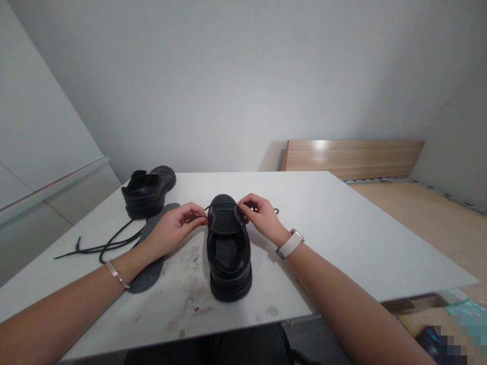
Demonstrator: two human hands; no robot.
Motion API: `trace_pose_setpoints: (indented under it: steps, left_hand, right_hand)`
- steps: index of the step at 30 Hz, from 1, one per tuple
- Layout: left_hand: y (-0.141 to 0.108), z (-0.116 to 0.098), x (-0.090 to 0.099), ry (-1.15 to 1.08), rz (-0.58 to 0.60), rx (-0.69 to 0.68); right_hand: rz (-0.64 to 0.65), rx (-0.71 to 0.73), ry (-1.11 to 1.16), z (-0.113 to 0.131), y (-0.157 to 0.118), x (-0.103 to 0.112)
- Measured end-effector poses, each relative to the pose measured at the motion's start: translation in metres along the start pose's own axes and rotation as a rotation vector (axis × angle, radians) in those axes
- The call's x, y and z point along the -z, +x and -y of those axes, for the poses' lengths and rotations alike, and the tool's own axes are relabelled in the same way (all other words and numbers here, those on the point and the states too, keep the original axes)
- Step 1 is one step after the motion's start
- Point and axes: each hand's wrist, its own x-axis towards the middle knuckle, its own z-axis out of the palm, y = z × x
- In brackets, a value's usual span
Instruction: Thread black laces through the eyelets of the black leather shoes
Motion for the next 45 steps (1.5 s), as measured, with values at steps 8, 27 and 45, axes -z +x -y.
trace_pose_setpoints:
  steps: [8, 27, 45]
  left_hand:
    - [0.0, -0.003, 0.001, 0.028, 0.017, -0.009]
    - [0.0, -0.002, 0.003, 0.064, 0.03, -0.005]
    - [0.004, -0.008, 0.003, 0.016, -0.094, -0.012]
  right_hand:
    - [0.01, 0.005, -0.014, 0.0, 0.0, 0.001]
    - [0.029, -0.006, 0.0, -0.003, 0.001, 0.004]
    - [0.056, -0.099, 0.065, 0.006, 0.004, 0.017]
